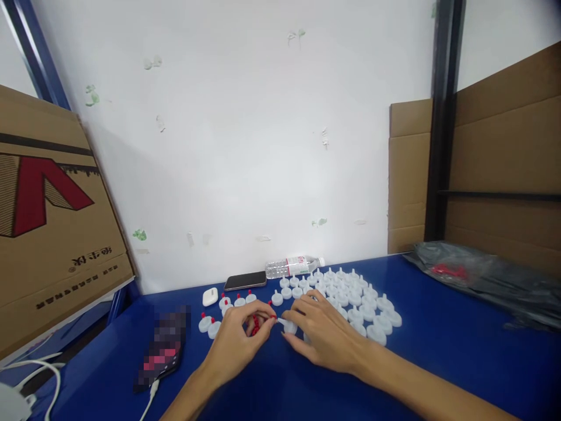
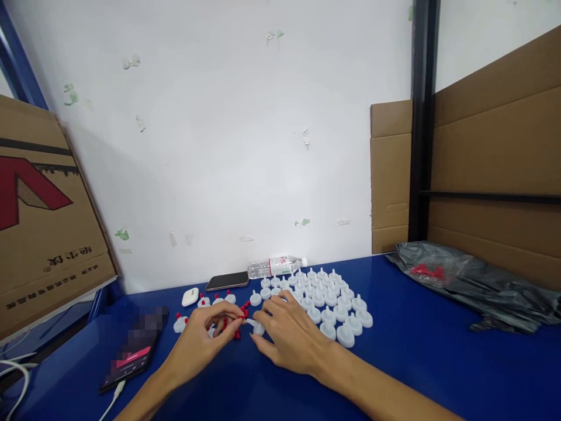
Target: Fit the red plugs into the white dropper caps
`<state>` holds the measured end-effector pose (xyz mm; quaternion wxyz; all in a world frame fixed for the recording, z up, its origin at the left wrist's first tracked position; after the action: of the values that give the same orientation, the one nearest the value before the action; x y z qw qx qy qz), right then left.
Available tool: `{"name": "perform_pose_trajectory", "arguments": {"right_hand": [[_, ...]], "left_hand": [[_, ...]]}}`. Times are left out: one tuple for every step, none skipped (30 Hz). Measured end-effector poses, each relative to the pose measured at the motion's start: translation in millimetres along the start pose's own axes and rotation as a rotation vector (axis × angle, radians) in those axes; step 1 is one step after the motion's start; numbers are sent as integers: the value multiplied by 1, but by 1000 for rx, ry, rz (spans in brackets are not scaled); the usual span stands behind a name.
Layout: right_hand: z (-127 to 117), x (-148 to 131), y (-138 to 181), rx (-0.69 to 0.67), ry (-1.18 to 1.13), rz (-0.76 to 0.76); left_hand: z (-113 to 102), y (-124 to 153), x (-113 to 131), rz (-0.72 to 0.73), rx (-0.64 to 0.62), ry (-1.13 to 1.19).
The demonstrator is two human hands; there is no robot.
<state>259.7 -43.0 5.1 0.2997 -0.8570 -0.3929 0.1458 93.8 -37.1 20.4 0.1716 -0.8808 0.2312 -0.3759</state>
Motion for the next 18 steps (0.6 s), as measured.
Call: {"name": "perform_pose_trajectory", "arguments": {"right_hand": [[0,0,0,8,3,0],[0,0,1,17,5,-3],[0,0,1,26,6,-9],[0,0,1,33,6,-19],[-1,0,1,40,5,-30],[-1,0,1,48,4,-41],[-2,0,1,55,3,-53],[-2,0,1,67,3,-64],[-3,0,1,81,2,-73],[-3,0,1,94,1,-81],[-4,0,1,105,1,-90],[-3,1,1,116,1,-98],[-3,1,2,128,3,-106],[-3,1,2,139,5,-113],[-3,1,2,151,5,-120],[-3,2,3,165,6,-129],[-3,2,3,177,6,-137],[-3,2,3,189,8,-145]], "left_hand": [[1,0,0,-5,-11,12],[3,1,-1,-10,-25,21],[4,1,-2,-17,-39,29],[5,1,-3,-25,-53,38],[7,1,-5,-38,-66,50],[8,1,-7,-54,-75,67],[9,1,-8,-73,-78,86],[9,1,-10,-92,-78,107],[9,1,-11,-108,-75,131],[9,1,-12,-121,-72,157],[9,1,-12,-129,-70,186],[9,1,-11,-137,-73,219],[9,1,-11,-146,-81,256],[9,1,-11,-160,-95,295],[9,1,-11,-177,-117,336],[10,1,-11,-194,-142,376],[10,1,-11,-209,-169,416],[11,1,-11,-217,-187,456]]}}
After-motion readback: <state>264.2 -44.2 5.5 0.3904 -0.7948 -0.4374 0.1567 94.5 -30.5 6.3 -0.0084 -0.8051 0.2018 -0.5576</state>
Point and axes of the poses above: each hand's wrist, its own y-axis away from the middle knuckle, its own z-axis out of the palm, x = y × z, the point moved 5 cm from there along -y, towards the middle knuckle, and after that the axes turned 5 degrees about x, right-handed, at the moved point
